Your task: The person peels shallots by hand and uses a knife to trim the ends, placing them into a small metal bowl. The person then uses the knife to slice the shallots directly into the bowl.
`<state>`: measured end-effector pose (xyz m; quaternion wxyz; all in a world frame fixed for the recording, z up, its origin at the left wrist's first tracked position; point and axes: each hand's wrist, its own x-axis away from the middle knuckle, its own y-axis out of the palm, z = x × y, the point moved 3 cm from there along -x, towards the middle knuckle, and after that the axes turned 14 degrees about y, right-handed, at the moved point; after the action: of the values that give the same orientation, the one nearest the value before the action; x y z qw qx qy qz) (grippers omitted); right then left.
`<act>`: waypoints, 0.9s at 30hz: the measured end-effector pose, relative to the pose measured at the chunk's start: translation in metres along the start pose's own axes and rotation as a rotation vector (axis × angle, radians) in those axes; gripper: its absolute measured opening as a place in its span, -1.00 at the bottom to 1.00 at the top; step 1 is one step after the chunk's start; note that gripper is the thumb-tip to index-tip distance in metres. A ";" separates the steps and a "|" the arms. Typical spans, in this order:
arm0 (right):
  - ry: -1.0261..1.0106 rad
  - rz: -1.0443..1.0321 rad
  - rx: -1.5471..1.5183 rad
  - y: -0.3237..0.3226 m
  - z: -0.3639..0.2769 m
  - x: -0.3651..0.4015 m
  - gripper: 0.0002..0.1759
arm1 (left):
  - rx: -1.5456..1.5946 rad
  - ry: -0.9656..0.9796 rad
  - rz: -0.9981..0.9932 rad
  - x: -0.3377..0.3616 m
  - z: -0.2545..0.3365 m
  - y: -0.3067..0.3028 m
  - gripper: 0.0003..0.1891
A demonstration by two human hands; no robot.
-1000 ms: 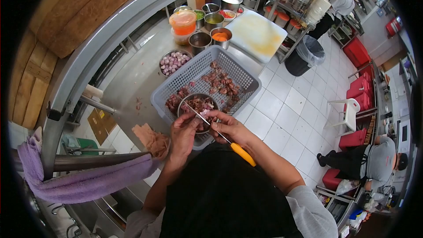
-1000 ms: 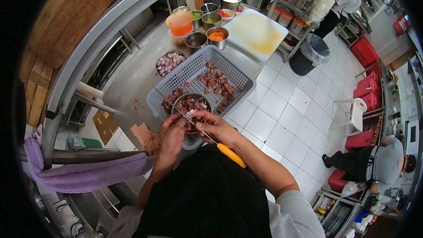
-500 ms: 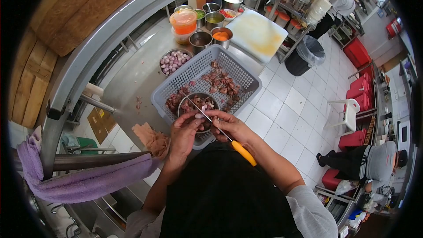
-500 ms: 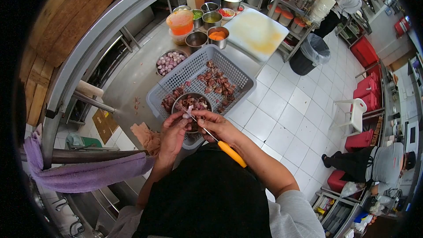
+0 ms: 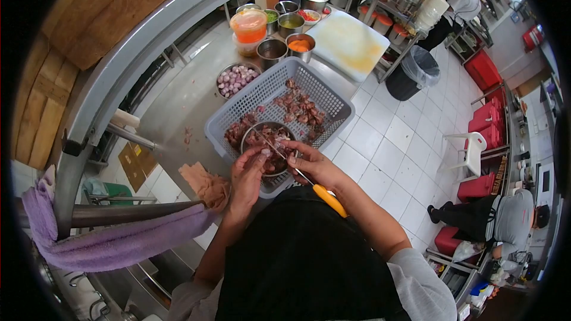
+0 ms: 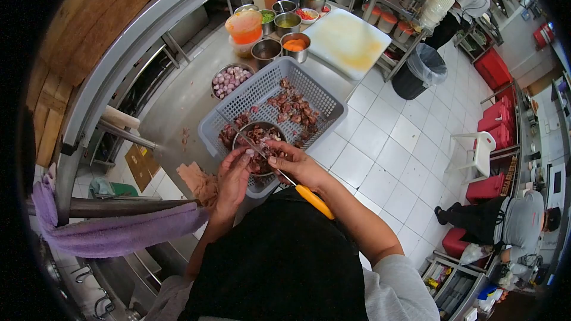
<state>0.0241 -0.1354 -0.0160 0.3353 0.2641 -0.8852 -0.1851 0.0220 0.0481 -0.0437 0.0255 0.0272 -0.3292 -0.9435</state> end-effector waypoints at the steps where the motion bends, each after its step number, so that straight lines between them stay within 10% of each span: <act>1: 0.000 0.001 0.000 0.002 0.001 0.001 -0.35 | -0.056 0.032 -0.010 -0.001 -0.001 0.000 -0.77; 27: -0.011 0.033 0.133 0.018 -0.001 0.008 -0.46 | 0.167 0.023 -0.024 0.004 -0.007 -0.011 -0.76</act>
<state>0.0134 -0.1258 -0.0021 0.3149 0.2701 -0.9017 -0.1217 0.0180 0.0524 -0.0561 0.0156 0.0442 -0.4061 -0.9126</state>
